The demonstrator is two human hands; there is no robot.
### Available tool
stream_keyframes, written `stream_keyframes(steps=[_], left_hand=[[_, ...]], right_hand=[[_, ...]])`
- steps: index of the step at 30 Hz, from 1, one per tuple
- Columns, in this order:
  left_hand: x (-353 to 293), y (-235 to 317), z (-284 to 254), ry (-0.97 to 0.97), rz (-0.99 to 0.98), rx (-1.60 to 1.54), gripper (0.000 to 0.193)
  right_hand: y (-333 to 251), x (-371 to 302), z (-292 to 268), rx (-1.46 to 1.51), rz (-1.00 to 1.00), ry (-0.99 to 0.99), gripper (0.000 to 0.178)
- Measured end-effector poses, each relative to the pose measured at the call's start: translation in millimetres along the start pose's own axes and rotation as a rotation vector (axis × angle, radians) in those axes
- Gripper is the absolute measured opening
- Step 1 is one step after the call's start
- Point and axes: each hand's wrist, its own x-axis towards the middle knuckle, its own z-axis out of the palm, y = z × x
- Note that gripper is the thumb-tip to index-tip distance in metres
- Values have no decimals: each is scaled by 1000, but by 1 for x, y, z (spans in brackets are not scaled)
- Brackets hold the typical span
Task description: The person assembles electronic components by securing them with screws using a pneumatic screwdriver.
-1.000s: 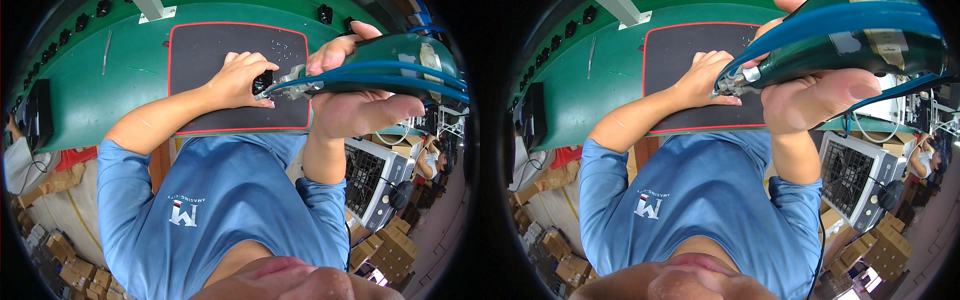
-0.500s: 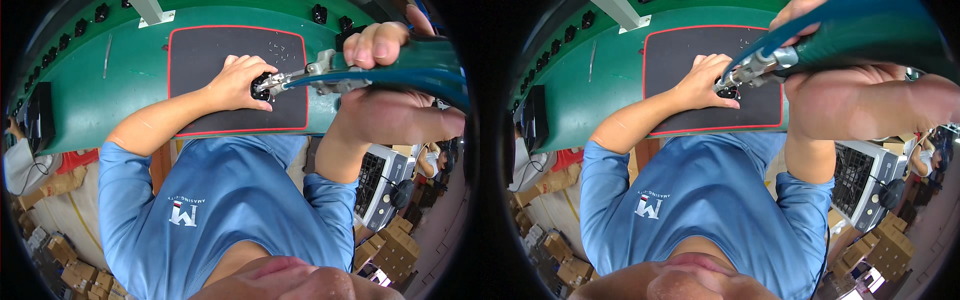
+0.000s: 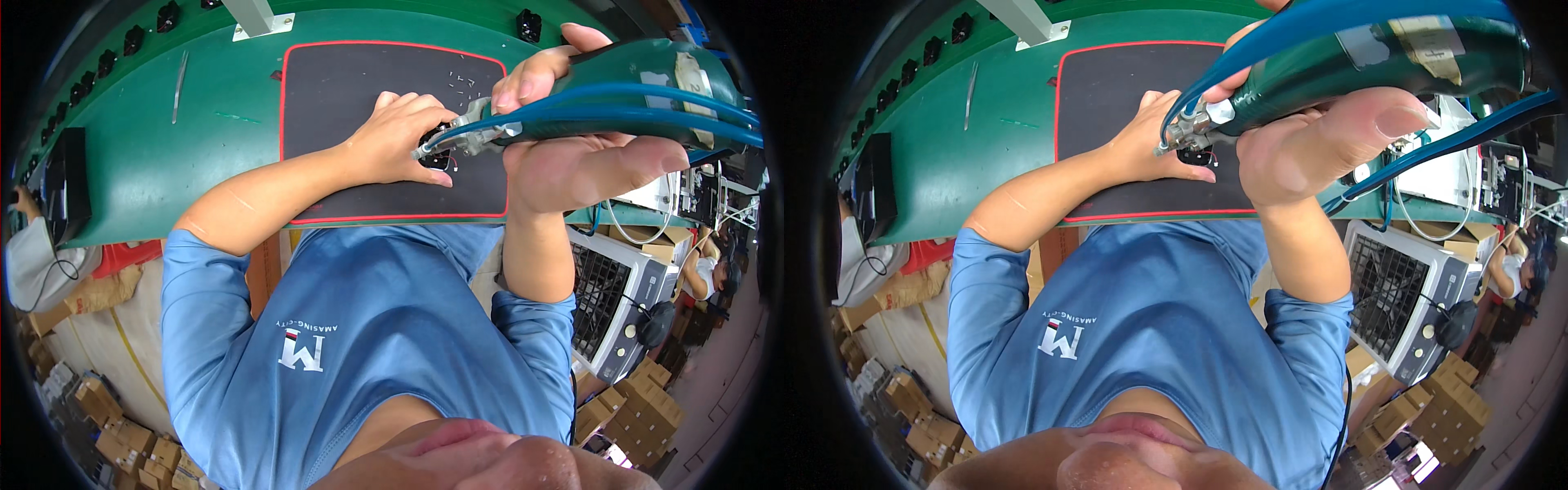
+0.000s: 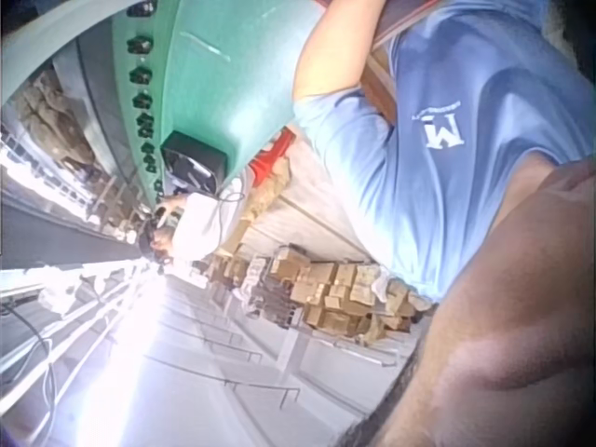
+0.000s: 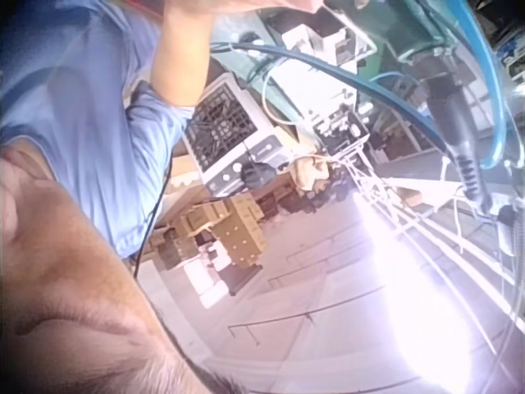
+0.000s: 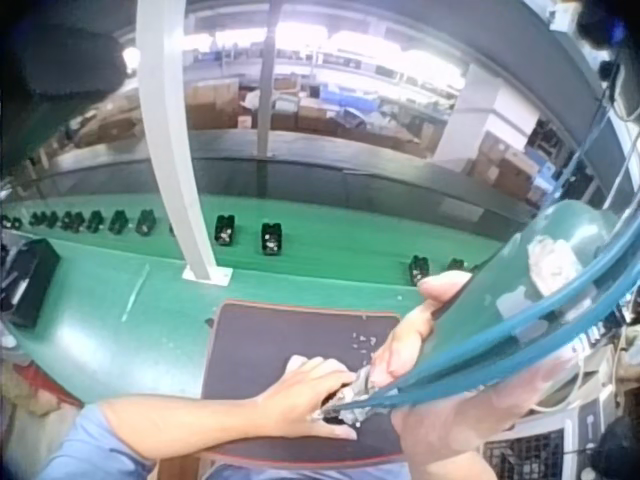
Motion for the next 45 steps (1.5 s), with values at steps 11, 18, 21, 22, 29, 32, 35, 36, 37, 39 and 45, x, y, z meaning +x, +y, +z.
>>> stream_keyframes(steps=[11,18,21,22,29,32,35,36,37,39,45], left_hand=[[1,0,-3,-19,0,-16,72],[2,5,-9,-103,-42,80,79],[6,3,-21,-92,-141,16,83],[9,2,-27,-77,-130,37,83],[99,-60,-68,62,-244,336,74],[139,-114,-84,95,-366,575,80],[160,-137,-93,32,-561,686,88],[164,-135,-94,-18,-615,745,90],[166,-131,-88,40,-573,807,97],[189,-110,-77,-13,-456,715,100],[242,-104,10,-191,-51,413,99]], right_hand=[[17,-20,-8,201,177,126,114],[-67,58,-22,21,47,-29,116],[-94,73,-48,-71,72,-10,110],[-95,74,-49,-160,40,58,104],[-62,46,-64,-526,-32,387,90],[-63,50,-72,-588,6,374,85],[-66,51,-89,-541,-39,353,84],[-65,51,-91,-545,-35,369,84],[-67,53,-92,-546,-39,378,84],[-68,55,-96,-530,-52,374,84],[-58,60,-90,-533,-41,469,91]])
